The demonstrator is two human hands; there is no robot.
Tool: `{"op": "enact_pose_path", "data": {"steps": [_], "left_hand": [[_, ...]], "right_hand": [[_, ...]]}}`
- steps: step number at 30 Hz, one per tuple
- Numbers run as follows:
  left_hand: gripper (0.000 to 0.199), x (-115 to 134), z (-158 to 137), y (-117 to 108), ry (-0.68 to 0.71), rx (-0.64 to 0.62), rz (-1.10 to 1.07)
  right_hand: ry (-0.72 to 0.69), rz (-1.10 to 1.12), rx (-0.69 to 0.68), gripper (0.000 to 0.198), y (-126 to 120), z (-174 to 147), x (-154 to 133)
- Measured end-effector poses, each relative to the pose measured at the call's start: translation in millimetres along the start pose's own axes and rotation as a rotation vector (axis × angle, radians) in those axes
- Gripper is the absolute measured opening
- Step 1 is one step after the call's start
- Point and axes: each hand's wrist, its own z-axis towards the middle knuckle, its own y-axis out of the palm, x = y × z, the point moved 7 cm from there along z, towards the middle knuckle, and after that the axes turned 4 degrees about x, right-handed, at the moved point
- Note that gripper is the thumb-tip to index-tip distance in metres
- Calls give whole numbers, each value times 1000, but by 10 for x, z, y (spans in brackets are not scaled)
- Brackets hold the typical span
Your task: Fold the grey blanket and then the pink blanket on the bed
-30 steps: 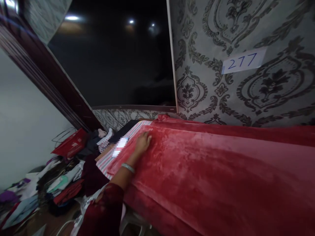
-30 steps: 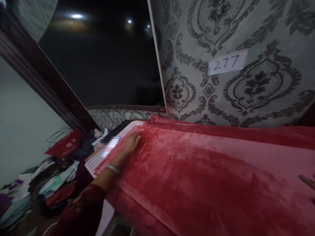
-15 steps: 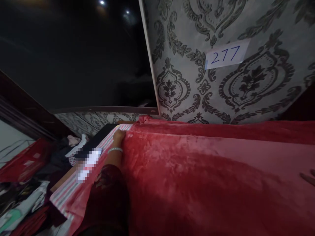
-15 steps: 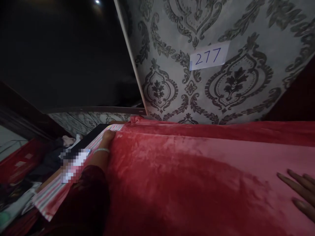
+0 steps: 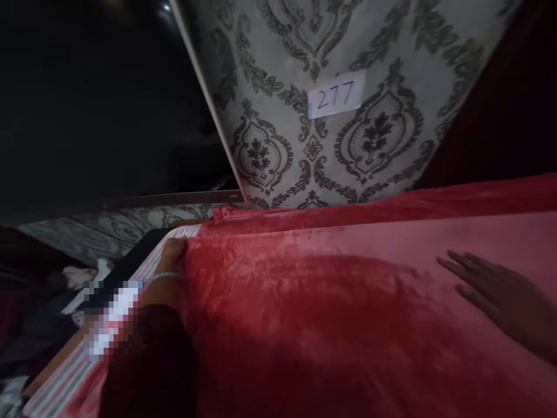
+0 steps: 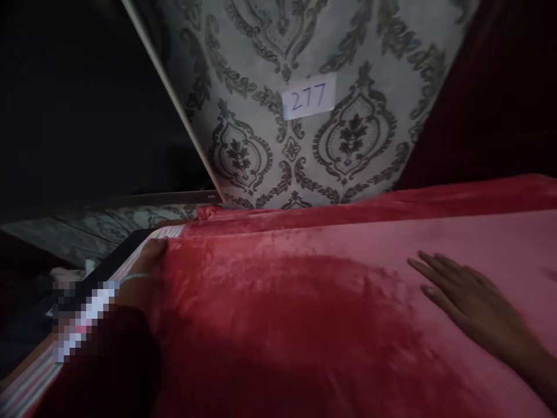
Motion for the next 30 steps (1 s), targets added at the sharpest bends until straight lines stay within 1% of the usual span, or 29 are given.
{"op": "enact_pose_path", "data": {"steps": [1,2,3,4,6,8,10,12,14,16,21,25,30], "left_hand": [[53,66,-59,-64,13,32,20],[57,169,-155,-113,59,68,47],[60,308,-297,-133,143,95,76],[59,476,-489,-113,260,101,105],[54,816,-1006,41,533,31,145],[57,1044,-1574,242,717,-74,147],[61,1156,-2034,383,802,-121,140],[62,1186,-2298,440,812,-100,146],[61,1180,-2388,447,798,-64,162],[60,1173,-2383,442,796,-49,168],[59,1161,-2328,459,774,-56,202],[60,1166,-2376,474,746,-66,232],[60,1178,-2437,468,718,-108,238]], "right_hand": [[-21,15,-33,65,-6,3,-30],[-30,24,-67,64,-16,13,-57],[-26,23,-98,63,-29,27,-79],[-11,11,-119,62,-48,45,-94],[-1,-5,-151,60,-89,78,-134],[-11,-15,-162,60,-128,103,-171],[-22,-16,-169,60,-153,117,-189],[-29,-15,-173,59,-169,124,-190],[-32,-15,-177,58,-183,127,-187],[-34,-18,-177,57,-196,129,-186],[-71,-9,-162,54,-196,108,-178],[-85,18,-162,55,-156,84,-134],[-86,46,-178,56,-115,87,-93]]}}
